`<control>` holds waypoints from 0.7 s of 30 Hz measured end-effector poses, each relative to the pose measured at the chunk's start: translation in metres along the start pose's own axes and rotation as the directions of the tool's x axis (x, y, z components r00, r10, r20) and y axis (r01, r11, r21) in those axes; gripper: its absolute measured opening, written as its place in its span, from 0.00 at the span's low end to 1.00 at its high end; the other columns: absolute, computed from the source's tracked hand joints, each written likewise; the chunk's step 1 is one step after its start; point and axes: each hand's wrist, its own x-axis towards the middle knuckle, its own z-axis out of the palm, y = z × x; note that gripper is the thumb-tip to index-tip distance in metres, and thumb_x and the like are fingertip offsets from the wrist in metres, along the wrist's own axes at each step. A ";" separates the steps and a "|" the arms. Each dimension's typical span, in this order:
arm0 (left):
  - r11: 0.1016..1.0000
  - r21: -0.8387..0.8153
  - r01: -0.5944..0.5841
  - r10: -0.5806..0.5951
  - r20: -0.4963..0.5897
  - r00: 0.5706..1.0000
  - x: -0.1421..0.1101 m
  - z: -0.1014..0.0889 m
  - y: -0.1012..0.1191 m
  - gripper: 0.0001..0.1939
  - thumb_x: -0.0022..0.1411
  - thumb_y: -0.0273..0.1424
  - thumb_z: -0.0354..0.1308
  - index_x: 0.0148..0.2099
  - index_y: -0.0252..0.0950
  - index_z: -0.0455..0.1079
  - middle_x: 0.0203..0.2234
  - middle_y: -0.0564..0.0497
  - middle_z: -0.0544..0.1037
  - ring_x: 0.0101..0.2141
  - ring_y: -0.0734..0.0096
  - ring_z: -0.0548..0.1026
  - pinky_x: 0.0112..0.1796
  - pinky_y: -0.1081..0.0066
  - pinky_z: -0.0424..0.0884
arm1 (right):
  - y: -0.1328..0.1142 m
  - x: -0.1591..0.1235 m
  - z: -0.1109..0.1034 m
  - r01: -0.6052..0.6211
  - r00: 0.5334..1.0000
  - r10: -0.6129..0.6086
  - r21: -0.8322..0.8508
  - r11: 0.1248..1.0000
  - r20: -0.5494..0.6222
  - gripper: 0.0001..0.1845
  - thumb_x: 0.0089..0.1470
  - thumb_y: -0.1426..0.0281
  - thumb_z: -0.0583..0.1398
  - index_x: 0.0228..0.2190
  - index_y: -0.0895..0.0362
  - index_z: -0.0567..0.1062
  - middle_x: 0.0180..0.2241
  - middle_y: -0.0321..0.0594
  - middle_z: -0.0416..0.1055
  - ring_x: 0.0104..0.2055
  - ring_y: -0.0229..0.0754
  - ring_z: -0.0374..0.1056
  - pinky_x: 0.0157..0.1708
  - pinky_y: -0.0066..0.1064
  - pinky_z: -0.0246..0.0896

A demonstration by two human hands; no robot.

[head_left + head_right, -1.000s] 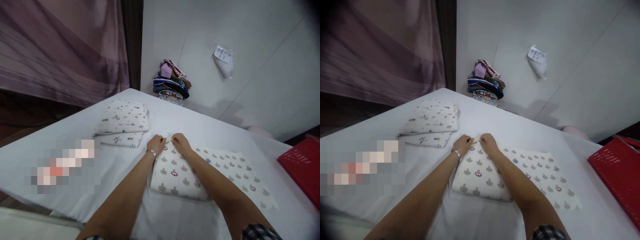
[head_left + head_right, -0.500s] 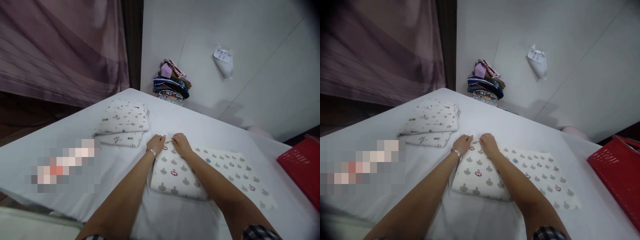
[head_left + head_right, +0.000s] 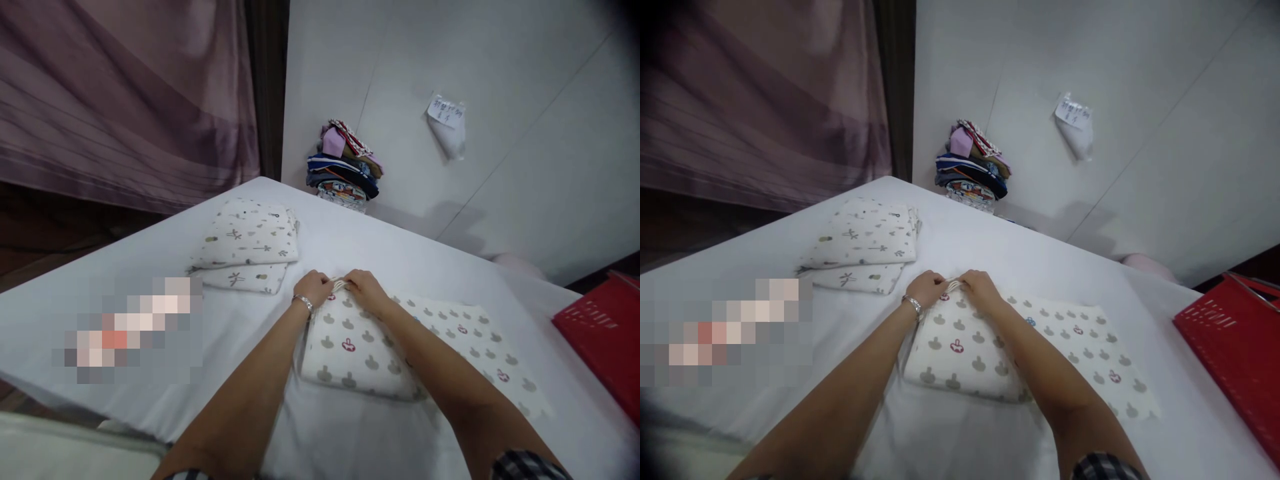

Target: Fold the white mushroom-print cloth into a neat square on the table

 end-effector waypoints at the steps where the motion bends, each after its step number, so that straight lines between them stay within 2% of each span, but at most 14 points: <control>1: 1.000 -0.006 0.009 -0.009 -0.005 1.000 0.000 0.000 0.000 0.13 0.55 0.38 0.51 0.34 0.43 0.76 0.38 0.50 0.76 0.37 0.67 0.73 0.34 0.71 0.64 | -0.001 0.002 -0.001 -0.003 1.000 0.003 0.008 1.000 0.010 0.08 0.53 0.77 0.56 0.32 0.55 0.74 0.33 0.39 0.72 0.37 0.41 0.66 0.41 0.34 0.57; 8: 0.982 -0.181 0.054 -0.073 -0.096 0.993 0.000 0.000 0.003 0.12 0.55 0.35 0.51 0.31 0.40 0.75 0.36 0.51 0.76 0.36 0.71 0.72 0.35 0.74 0.64 | 0.002 0.007 -0.007 -0.094 0.994 0.088 0.103 0.990 0.060 0.10 0.50 0.78 0.57 0.33 0.54 0.75 0.34 0.37 0.73 0.37 0.40 0.66 0.41 0.34 0.59; 13: 0.973 -0.229 -0.004 -0.032 -0.152 0.988 -0.001 0.004 0.004 0.10 0.55 0.34 0.52 0.30 0.40 0.75 0.34 0.53 0.75 0.34 0.74 0.71 0.36 0.74 0.64 | 0.011 0.013 -0.001 -0.063 0.997 0.067 0.113 0.992 -0.031 0.09 0.48 0.79 0.57 0.29 0.54 0.74 0.44 0.41 0.70 0.48 0.44 0.63 0.48 0.39 0.57; 15: 0.974 -0.222 -0.031 -0.008 -0.170 0.985 -0.002 0.004 0.004 0.10 0.55 0.33 0.52 0.30 0.40 0.74 0.33 0.53 0.75 0.33 0.74 0.71 0.35 0.75 0.64 | 0.014 0.015 0.001 -0.091 0.996 0.092 0.140 0.986 -0.006 0.09 0.48 0.78 0.57 0.29 0.54 0.74 0.42 0.39 0.72 0.46 0.43 0.64 0.46 0.38 0.58; 18: 0.977 -0.208 -0.039 0.004 -0.169 0.986 -0.002 0.004 0.004 0.10 0.56 0.33 0.52 0.30 0.40 0.74 0.33 0.54 0.74 0.33 0.75 0.71 0.34 0.75 0.64 | 0.016 0.016 0.002 -0.142 0.990 0.134 0.186 0.972 0.053 0.10 0.49 0.77 0.56 0.31 0.53 0.74 0.33 0.36 0.73 0.37 0.40 0.67 0.40 0.33 0.60; 21: 0.981 -0.188 -0.054 0.028 -0.142 0.989 -0.002 0.004 0.003 0.13 0.59 0.36 0.50 0.29 0.40 0.74 0.32 0.53 0.74 0.33 0.75 0.71 0.34 0.74 0.63 | 0.016 0.016 0.003 -0.151 0.989 0.148 0.209 0.966 0.028 0.09 0.49 0.77 0.56 0.31 0.54 0.75 0.32 0.35 0.73 0.35 0.39 0.67 0.38 0.31 0.60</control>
